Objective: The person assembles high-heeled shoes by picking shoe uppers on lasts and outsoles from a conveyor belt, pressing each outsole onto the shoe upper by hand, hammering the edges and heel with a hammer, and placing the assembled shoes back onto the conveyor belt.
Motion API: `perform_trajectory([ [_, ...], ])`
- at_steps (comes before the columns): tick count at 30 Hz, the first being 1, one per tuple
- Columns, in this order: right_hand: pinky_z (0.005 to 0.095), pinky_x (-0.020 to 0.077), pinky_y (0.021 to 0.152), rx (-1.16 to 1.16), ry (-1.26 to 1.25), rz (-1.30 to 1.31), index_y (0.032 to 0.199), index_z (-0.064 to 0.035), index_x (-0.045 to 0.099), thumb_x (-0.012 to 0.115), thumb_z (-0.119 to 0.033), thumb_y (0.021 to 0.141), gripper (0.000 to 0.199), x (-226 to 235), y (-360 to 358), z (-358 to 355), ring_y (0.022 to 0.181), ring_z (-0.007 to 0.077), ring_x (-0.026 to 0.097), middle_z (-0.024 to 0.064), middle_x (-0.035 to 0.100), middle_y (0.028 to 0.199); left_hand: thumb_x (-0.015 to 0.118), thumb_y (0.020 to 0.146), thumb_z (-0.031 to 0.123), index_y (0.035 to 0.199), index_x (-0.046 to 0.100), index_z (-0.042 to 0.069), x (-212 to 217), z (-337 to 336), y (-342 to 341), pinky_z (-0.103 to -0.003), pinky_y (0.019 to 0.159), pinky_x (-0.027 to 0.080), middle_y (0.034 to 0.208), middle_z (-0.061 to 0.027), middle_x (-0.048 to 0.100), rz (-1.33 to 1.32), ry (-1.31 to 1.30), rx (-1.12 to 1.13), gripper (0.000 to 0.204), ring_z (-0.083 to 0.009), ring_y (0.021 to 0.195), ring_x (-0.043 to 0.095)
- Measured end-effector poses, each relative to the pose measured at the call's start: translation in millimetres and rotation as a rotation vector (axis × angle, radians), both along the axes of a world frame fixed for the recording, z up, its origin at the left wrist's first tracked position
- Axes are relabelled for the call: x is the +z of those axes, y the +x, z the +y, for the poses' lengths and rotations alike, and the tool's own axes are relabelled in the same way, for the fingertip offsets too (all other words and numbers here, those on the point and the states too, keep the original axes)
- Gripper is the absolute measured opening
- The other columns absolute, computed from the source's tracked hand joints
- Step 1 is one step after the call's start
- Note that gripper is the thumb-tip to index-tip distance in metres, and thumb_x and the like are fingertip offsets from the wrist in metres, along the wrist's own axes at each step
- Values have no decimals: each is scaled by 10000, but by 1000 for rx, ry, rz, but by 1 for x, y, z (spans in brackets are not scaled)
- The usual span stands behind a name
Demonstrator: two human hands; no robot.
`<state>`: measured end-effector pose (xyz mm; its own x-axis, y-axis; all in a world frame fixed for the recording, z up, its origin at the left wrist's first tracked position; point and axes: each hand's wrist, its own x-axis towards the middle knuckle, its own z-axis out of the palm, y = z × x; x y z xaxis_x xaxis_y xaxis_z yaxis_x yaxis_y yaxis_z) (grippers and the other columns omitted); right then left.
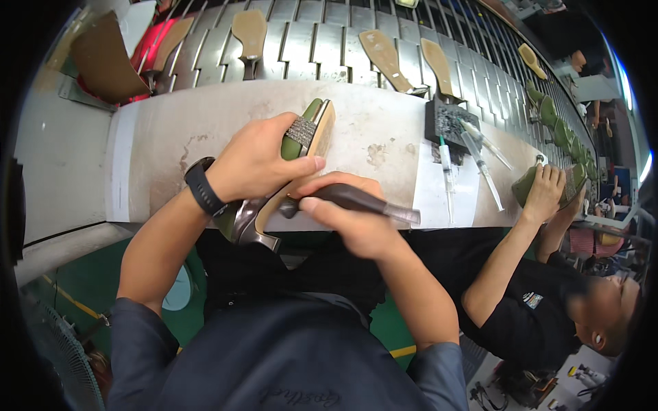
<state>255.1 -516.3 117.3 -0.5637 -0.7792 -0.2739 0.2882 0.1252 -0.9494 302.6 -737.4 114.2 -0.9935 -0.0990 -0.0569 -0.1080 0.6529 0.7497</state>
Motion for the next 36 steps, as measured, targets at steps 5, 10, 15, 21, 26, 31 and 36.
perform_trajectory([
  [5, 289, 543, 914, -260, 64, 171, 1176, 23, 740, 718, -147, 988, 255, -31, -12, 56, 1007, 140, 704, 110, 790, 1102, 861, 826, 302, 1300, 623, -47, 48, -5, 21, -379, 929, 553, 1077, -185, 737, 374, 83, 98, 635, -278, 994, 722],
  [10, 307, 548, 933, -371, 18, 260, 1168, 53, 725, 719, -95, 977, 242, 6, 3, 46, 1058, 170, 707, 141, 783, 1145, 845, 783, 179, 1405, 560, -7, 94, 18, 46, -378, 1060, 499, 1298, -182, 681, 624, -6, -68, 710, -284, 1193, 674],
  [15, 475, 467, 1167, -244, -575, 578, 1349, 72, 581, 721, -151, 991, 444, 98, 34, 39, 1326, 389, 635, 299, 670, 1351, 809, 733, 83, 1379, 549, 11, 86, 37, 47, -404, 1037, 502, 1286, -180, 650, 595, 131, -86, 700, -348, 1184, 649],
  [21, 505, 550, 1072, 55, -317, 682, 1136, 53, 675, 783, -97, 905, 296, 134, 27, 35, 1221, 435, 697, 313, 715, 1244, 828, 668, 24, 1354, 532, -10, 74, 55, 48, -474, 966, 526, 1224, -220, 627, 739, 178, -44, 748, -437, 1115, 631],
  [26, 410, 582, 1031, 80, -211, 535, 1134, 63, 697, 752, 23, 889, 254, 153, 16, 29, 1164, 303, 741, 262, 757, 1176, 807, 726, 16, 1388, 514, -17, 68, 55, 59, -471, 1043, 515, 1309, -197, 647, 753, 86, -117, 725, -397, 1201, 645],
  [31, 343, 594, 955, 136, -217, 426, 1135, 57, 700, 770, -11, 912, 244, 145, 16, 26, 1083, 240, 760, 208, 774, 1162, 819, 816, 178, 1373, 514, -37, 52, 65, 86, -589, 1088, 477, 1325, -228, 641, 771, 11, -84, 670, -386, 1218, 649],
  [36, 354, 574, 993, 150, -190, 452, 1163, 38, 694, 758, -44, 939, 247, 91, 53, 27, 1119, 253, 749, 202, 762, 1211, 793, 929, 487, 1563, 333, 7, -28, 68, 118, -661, 1134, 422, 1473, -282, 551, 1160, -168, 56, 918, -409, 1342, 597],
])
